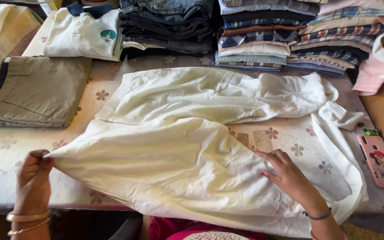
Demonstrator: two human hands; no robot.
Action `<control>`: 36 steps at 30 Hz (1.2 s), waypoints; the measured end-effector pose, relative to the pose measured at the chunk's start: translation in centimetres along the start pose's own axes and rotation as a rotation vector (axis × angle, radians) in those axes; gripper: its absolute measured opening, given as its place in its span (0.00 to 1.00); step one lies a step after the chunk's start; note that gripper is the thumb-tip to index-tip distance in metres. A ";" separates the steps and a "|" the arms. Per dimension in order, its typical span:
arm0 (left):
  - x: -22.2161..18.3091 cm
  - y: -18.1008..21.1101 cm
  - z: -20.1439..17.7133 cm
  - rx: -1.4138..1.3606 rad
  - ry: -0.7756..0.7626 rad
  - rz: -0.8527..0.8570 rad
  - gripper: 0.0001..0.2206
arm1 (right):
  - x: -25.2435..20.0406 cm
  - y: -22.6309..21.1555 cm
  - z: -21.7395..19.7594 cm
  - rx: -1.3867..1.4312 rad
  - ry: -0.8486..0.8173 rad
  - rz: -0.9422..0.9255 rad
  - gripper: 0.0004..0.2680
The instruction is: Fold various pieces of clothing including shirts and pants.
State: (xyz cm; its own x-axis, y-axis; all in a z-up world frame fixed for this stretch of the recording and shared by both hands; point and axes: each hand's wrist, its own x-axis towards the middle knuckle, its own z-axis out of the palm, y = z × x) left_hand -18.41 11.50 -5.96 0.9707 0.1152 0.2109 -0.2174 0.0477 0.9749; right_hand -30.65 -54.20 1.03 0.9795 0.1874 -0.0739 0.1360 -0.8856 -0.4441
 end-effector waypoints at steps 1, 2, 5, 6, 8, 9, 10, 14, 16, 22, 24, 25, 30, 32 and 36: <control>0.1 -0.1 -0.9 0.211 0.013 -0.033 0.07 | -0.6 0.6 0.5 -0.011 0.122 -0.081 0.24; -0.2 0.2 -0.8 0.212 0.007 -0.033 0.07 | -1.1 1.7 1.5 -0.009 0.124 -0.076 0.24; -0.7 -0.4 -1.4 0.722 0.005 -0.118 0.07 | -2.7 4.8 3.9 -0.057 0.256 0.006 0.16; -1.0 -1.6 -2.4 0.678 0.005 -0.100 0.06 | -3.4 5.7 4.6 -0.029 0.278 0.096 0.11; -1.4 -2.4 -3.5 0.635 0.005 -0.075 0.05 | -4.6 8.0 5.3 0.000 0.305 0.184 0.07; -1.6 -2.1 -3.6 0.451 0.004 -0.064 0.04 | -5.3 9.3 5.4 0.179 0.361 0.266 0.06; -1.8 -1.7 -3.8 0.267 0.003 -0.053 0.03 | -6.1 10.5 5.5 0.359 0.413 0.348 0.06; -1.5 -1.5 -4.2 0.391 -0.015 -0.058 0.04 | -7.9 9.1 1.8 0.550 0.566 0.143 0.05; -0.7 -1.9 -4.0 0.979 -0.087 -0.015 0.07 | -8.2 9.1 1.0 0.325 0.344 0.437 0.07; -0.5 8.2 7.4 1.722 -0.009 0.243 0.04 | -8.0 7.4 -0.6 0.241 0.161 0.413 0.10; 0.7 8.4 11.1 1.474 -0.112 0.408 0.05 | -7.8 6.8 -0.5 0.280 0.184 0.348 0.10; 1.2 8.5 13.0 1.212 -0.196 0.552 0.06 | -7.6 6.5 -0.6 0.312 0.204 0.277 0.10; 2.3 9.9 28.0 0.816 -0.801 0.821 0.07 | -7.8 7.2 0.7 0.345 0.193 0.224 0.09; 2.1 9.4 33.0 0.684 -0.917 0.854 0.09 | -8.1 7.0 1.0 0.399 0.220 0.185 0.08; 2.4 6.4 40.0 0.781 -1.239 0.734 0.15 | -8.6 4.6 -0.3 0.433 0.300 0.052 0.09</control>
State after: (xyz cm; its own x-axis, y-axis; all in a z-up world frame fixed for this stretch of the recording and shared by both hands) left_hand -13.37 -27.58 3.61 0.2570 -0.9518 0.1674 -0.9140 -0.1831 0.3621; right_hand -38.35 -60.03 -0.09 0.9914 -0.0383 0.1250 0.0743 -0.6216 -0.7798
